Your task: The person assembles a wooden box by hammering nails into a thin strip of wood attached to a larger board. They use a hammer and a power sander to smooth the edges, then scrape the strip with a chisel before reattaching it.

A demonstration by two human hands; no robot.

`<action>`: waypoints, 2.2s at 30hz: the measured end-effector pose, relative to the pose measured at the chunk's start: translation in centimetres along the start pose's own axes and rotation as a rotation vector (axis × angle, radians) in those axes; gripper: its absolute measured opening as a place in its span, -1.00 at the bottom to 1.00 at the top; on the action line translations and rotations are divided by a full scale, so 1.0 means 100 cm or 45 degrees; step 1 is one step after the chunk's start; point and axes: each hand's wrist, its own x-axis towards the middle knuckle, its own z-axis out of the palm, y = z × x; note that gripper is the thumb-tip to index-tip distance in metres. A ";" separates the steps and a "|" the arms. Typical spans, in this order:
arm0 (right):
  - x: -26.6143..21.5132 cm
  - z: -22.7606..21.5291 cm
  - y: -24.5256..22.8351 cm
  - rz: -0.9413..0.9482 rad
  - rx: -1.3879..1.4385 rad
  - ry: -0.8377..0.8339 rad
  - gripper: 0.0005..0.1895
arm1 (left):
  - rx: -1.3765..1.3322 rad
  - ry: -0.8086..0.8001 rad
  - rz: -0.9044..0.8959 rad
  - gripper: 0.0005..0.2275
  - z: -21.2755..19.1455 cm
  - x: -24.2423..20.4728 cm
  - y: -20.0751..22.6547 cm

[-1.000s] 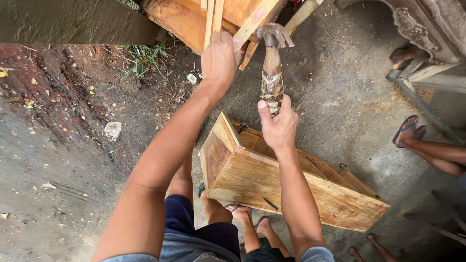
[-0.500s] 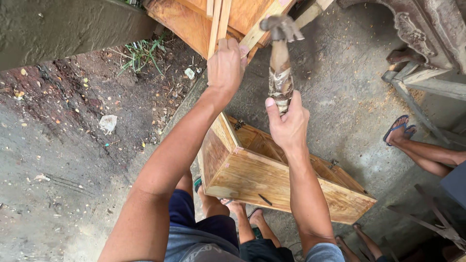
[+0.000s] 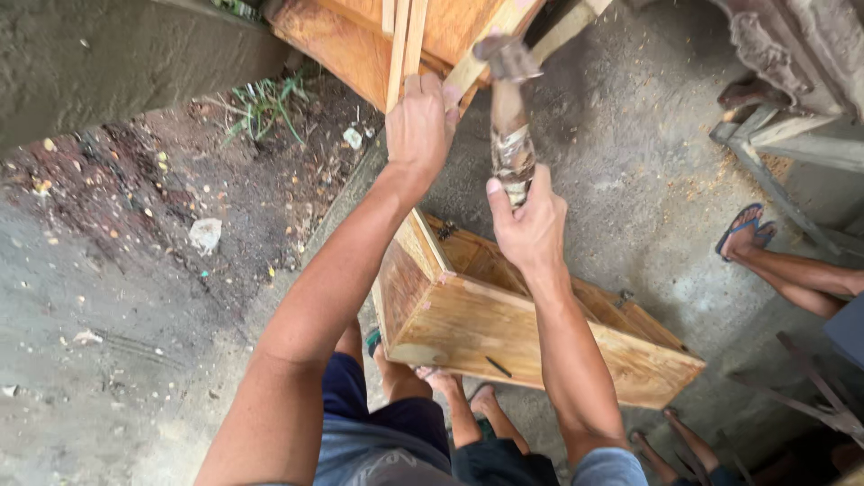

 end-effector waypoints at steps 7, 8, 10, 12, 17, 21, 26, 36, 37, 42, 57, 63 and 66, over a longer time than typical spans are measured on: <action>-0.020 -0.001 0.015 -0.038 0.048 0.152 -0.69 | 0.044 -0.005 -0.050 -0.67 -0.002 -0.008 0.004; -0.028 -0.001 0.017 -0.071 0.119 0.234 -0.70 | 0.019 -0.011 -0.053 -0.68 -0.005 -0.016 0.001; -0.048 -0.005 0.025 0.001 0.197 0.246 -0.71 | -0.030 -0.018 -0.049 -0.72 -0.013 -0.038 0.000; -0.062 -0.006 0.030 0.054 0.273 0.247 -0.70 | -0.024 -0.007 -0.103 -0.76 -0.026 -0.062 -0.004; -0.068 0.002 0.040 0.055 0.228 0.226 -0.64 | -0.025 -0.030 -0.137 -0.74 -0.053 -0.112 -0.023; -0.064 0.007 0.045 0.034 0.182 0.189 -0.63 | -0.009 -0.032 -0.148 -0.71 -0.055 -0.131 -0.032; -0.047 0.019 0.039 0.005 0.167 0.129 -0.64 | -0.027 -0.022 -0.104 -0.69 -0.041 -0.115 -0.033; -0.025 0.025 0.015 0.040 0.207 0.178 -0.65 | -0.012 -0.074 -0.161 -0.68 -0.035 -0.111 -0.027; -0.024 0.023 0.016 0.106 0.108 0.094 -0.65 | -0.024 -0.075 -0.158 -0.68 -0.034 -0.112 -0.026; -0.016 0.021 0.019 -0.038 0.146 0.186 -0.67 | -0.054 -0.049 -0.133 -0.69 -0.032 -0.108 -0.030; -0.017 0.021 0.028 -0.201 -0.023 0.172 -0.63 | -0.013 -0.116 -0.169 -0.68 -0.039 -0.111 -0.023; -0.006 0.028 0.038 -0.229 0.100 0.191 -0.61 | -0.054 -0.112 -0.172 -0.70 -0.039 -0.110 -0.024; -0.024 0.027 0.044 -0.106 0.011 0.135 -0.61 | -0.043 -0.098 -0.139 -0.70 -0.039 -0.121 -0.019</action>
